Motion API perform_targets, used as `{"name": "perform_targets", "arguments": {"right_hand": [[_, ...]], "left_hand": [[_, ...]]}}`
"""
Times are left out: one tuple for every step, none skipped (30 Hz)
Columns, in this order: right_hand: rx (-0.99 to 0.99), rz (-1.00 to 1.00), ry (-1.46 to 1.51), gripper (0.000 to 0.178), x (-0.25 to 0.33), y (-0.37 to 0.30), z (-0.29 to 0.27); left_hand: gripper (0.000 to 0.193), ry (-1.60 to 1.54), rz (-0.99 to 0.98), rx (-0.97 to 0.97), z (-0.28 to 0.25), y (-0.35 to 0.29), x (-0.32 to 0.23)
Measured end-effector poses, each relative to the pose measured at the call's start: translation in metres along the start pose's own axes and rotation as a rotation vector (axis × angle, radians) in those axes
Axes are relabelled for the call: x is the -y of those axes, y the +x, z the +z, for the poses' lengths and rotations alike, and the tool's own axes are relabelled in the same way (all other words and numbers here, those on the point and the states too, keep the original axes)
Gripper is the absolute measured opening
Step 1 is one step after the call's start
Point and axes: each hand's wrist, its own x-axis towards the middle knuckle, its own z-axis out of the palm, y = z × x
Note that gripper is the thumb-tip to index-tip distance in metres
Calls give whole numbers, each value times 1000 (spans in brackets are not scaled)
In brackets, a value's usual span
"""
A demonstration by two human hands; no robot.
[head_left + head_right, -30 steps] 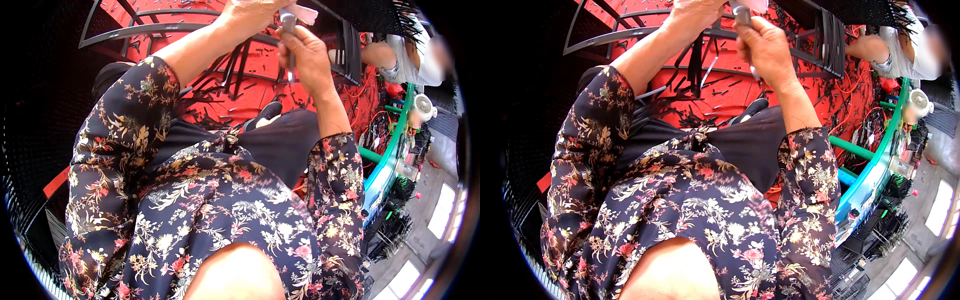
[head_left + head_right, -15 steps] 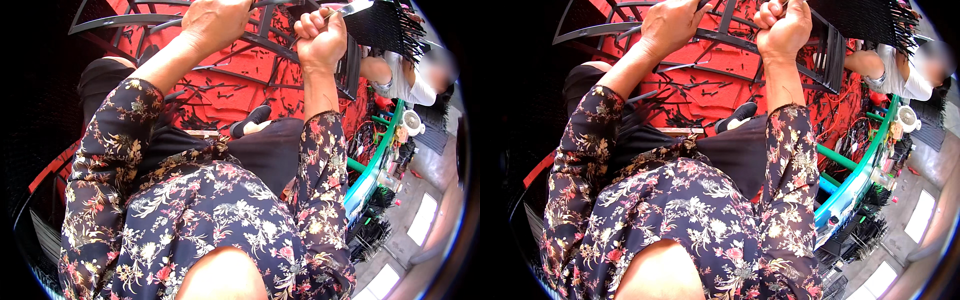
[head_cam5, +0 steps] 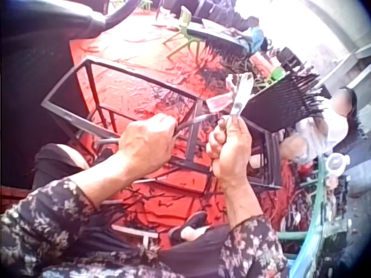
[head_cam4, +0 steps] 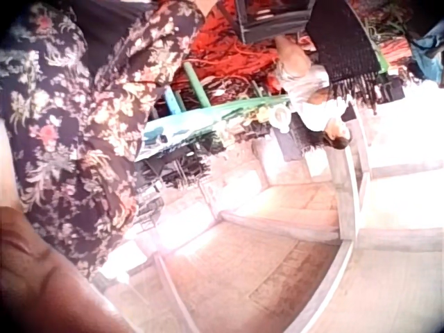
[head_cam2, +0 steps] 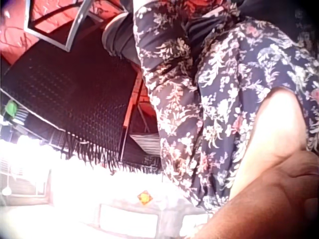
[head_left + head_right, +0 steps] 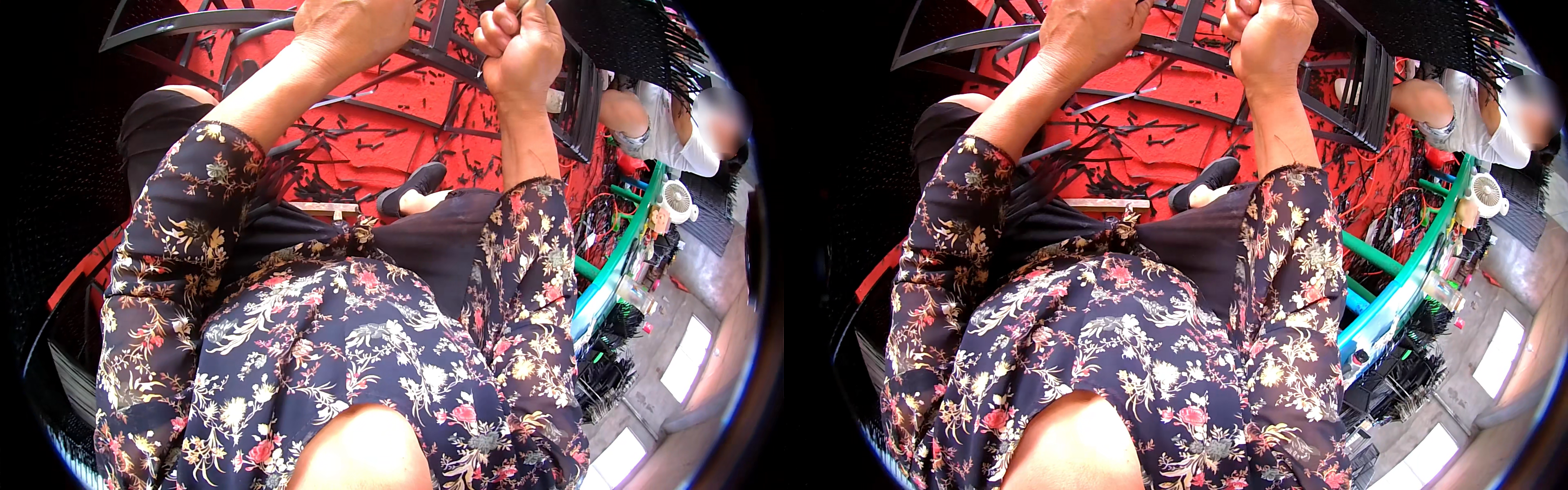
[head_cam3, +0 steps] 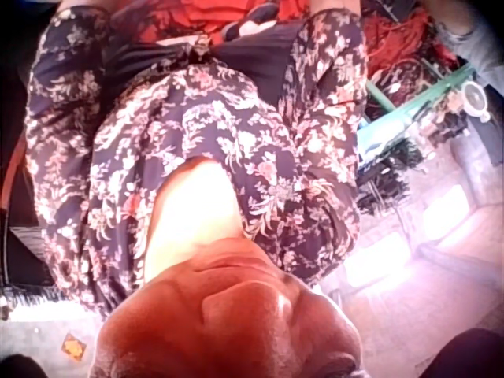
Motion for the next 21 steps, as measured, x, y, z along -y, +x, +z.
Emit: {"name": "perform_targets", "arguments": {"right_hand": [[0, 9, 1, 22, -1, 1, -1], [0, 17, 2, 22, -2, 2, -1], [-43, 73, 10, 21, -4, 2, -3], [-87, 129, 18, 20, -5, 5, -5], [-132, 185, 26, 19, -8, 9, -10], [-6, 277, 145, 19, -8, 9, -8], [114, 381, 251, 18, -7, 9, -3], [-34, 273, -195, 18, -9, 7, 6], [-27, 292, -162, 17, -11, 7, 3], [-20, 311, -129, 17, -14, 8, -4], [-12, 330, -96, 17, -16, 8, -10], [9, 391, -125, 17, -18, 8, -14], [31, 451, -153, 17, -19, 8, -17], [52, 511, -181, 17, -20, 7, -18], [4, 458, -191, 17, -17, 2, -14], [7, 467, -211, 17, -16, 0, -12], [11, 476, -231, 16, -15, -1, -10], [29, 478, -250, 16, -13, 2, -6], [80, 431, -125, 14, -5, 1, -4], [-72, 350, -12, 9, 4, 3, -4], [22, 250, 40, 5, 12, 5, -12]], "left_hand": [[10, 8, 11, -4, 0, 0, 0], [10, 17, 22, -7, 0, 0, -1], [9, 22, 34, -3, 1, -3, -1], [9, 36, 40, 0, 3, -4, -2], [9, 49, 48, 5, 5, -4, -3], [8, 71, 48, -4, 4, -5, -3], [9, 86, 42, 0, 4, -7, -3], [9, 94, 44, 13, 3, -10, -4], [9, 93, 55, 28, 4, -9, -5], [9, 92, 66, 42, 5, -10, -5], [9, 81, 75, 41, 7, -10, -6], [9, 76, 81, 43, 9, -11, -7], [9, 70, 88, 44, 10, -11, -6], [9, 91, 97, 39, 11, -10, -4], [10, 101, 111, 33, 12, -7, -3], [10, 111, 127, 27, 12, -6, -4], [10, 111, 81, 47, 11, -8, -5], [10, 122, 64, 59, 10, -6, -5], [10, 134, 47, 70, 8, -6, -4], [10, 147, 30, 80, 5, -5, -5], [10, 143, 16, 99, 2, -6, -4]]}}
